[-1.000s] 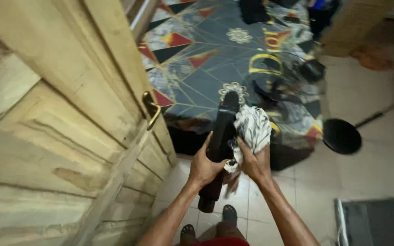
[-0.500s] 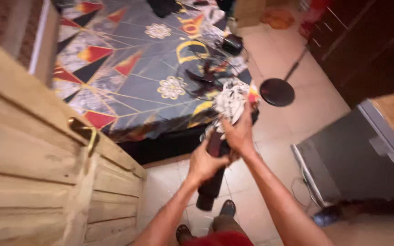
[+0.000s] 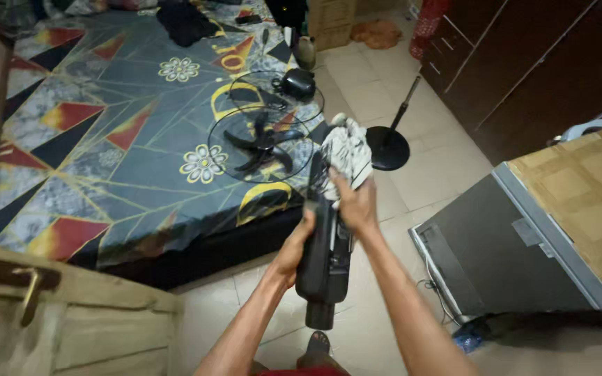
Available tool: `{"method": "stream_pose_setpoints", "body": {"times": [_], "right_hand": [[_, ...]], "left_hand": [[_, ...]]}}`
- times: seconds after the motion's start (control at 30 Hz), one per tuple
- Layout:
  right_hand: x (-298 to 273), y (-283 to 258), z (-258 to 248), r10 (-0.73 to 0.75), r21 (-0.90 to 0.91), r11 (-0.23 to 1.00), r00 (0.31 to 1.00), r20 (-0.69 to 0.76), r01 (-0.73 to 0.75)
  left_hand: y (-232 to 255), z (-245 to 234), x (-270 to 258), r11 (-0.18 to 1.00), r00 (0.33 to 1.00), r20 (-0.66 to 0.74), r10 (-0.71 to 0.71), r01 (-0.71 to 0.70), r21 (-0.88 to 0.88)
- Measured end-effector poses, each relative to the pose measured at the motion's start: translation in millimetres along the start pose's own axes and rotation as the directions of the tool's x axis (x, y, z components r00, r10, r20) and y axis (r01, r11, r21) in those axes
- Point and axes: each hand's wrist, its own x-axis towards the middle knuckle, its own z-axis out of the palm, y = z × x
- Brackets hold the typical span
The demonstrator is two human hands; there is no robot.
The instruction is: The person wipes the base and motor housing of a standing fan with a cloth. They then use a screwdriver to tighten the pole to the base, completing the assembly.
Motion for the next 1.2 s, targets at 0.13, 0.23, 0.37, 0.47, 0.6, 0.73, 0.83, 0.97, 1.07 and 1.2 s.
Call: {"method": "stream_pose_setpoints", "body": {"times": [0.13,0.23,0.37,0.47,0.6,0.73,0.83,0.97,1.07,1.2], "right_hand": [[-54.4,-3.4,2.0,0.042,-0.266,0.963,0.999,-0.008,-0.043],[-80.0,-20.4,-3.5,-0.129,-0.363,0.918,0.985,0.113,0.162],[-41.7,-24.3,-0.1,-0.021,-0.54,0.84,0.997,0.069,0.055],[-22.8,-34.7,6.2,-0.023,-0.64,0.768,0.998,-0.066,-0.025],[-84.8,-55.8,45.1,-0.015,-0.574,0.819,0.998,-0.063,-0.024],[-157.5,-68.6,89.3,-0.181,-0.513,0.859,0.934,-0.307,-0.002],[-159.1,-51.7,100.8,0.135,-0.095,0.962,0.749,-0.649,-0.256],[-153.6,-35.2,80.1,0.082,-0.177,0.941,0.701,-0.709,-0.289],[-153.6,-16.7,44.0,0.181,-0.064,0.94,0.647,-0.741,-0.336],[-137.7,28.1,-11.4,-0.185,-0.301,0.951,0.663,-0.725,-0.064]], "left_hand": [[15.3,-0.3,41.8,0.958,1.0,0.005,0.013,-0.011,-0.287],[33.2,1.4,59.4,0.923,0.995,-0.055,-0.084,0.057,-0.381],[-8.3,-37.3,76.9,0.937,0.988,0.041,-0.152,0.157,-0.313],[-39.6,-63.1,104.8,0.856,0.939,0.339,0.049,0.136,-0.499],[8.6,-69.3,109.1,0.922,0.956,0.255,-0.146,0.225,-0.314],[38.6,-51.5,93.4,0.895,0.982,0.18,-0.064,0.136,-0.424],[29.9,-35.3,81.7,0.85,0.993,0.107,-0.045,0.095,-0.519],[20.4,-4.0,79.6,0.831,0.988,0.142,-0.06,0.128,-0.541],[18.0,5.7,92.3,0.837,0.964,0.197,-0.18,0.255,-0.484],[9.7,28.1,132.5,0.892,0.93,0.11,-0.352,0.369,-0.261]]}}
